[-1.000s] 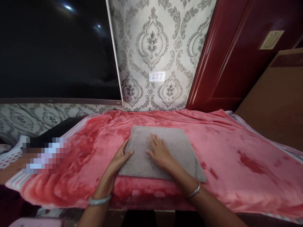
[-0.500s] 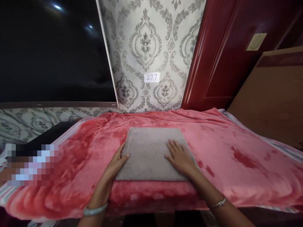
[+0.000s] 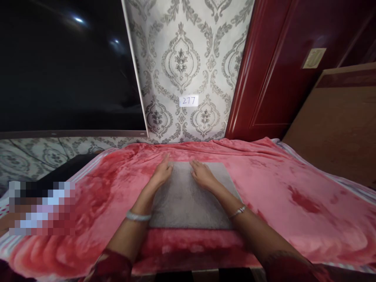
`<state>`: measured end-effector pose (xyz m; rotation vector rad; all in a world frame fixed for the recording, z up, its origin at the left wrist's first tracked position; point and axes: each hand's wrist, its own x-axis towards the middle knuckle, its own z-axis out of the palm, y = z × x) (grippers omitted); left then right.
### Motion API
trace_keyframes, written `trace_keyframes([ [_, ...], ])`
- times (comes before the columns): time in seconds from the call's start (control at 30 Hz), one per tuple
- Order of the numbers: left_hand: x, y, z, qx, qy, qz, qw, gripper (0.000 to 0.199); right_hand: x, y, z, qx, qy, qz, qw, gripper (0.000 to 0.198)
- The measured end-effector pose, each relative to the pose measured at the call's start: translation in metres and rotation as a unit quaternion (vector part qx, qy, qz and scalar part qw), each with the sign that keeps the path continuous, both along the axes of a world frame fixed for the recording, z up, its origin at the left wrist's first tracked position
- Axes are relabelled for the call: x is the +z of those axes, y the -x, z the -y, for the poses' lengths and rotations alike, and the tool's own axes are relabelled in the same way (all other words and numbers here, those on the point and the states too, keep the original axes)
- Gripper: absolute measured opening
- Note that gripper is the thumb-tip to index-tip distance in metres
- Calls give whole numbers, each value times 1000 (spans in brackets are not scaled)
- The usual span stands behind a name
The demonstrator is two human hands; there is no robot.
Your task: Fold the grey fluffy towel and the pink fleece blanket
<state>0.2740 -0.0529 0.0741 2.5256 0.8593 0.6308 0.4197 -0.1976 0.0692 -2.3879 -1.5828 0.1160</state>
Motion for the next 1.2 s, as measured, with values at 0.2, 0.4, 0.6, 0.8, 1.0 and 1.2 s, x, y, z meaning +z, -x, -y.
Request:
trace_keyframes([
  [0.2, -32, -35, 4, 56, -59, -94, 992, 53, -23, 5, -38, 15, -8, 11, 1000, 56],
  [0.4, -51, -30, 1, 59, -140, -186, 971, 55, -46, -10, -34, 3, -1, 4, 1000, 61],
  [0.6, -50, -35, -3, 58, -151, -201, 966, 57, -45, -60, -3, -130, 33, 12, 991, 64],
  [0.8, -43, -33, 2, 58, -136, -205, 967, 58, -58, -82, 26, -227, 29, 1, 974, 67],
  [1.0, -40, -32, 3, 58, -124, -186, 973, 55, -61, -83, 35, -238, 12, -6, 971, 67],
  [1.2, -44, -32, 2, 61, -134, -188, 971, 56, -59, -79, 37, -242, -1, 1, 970, 66],
])
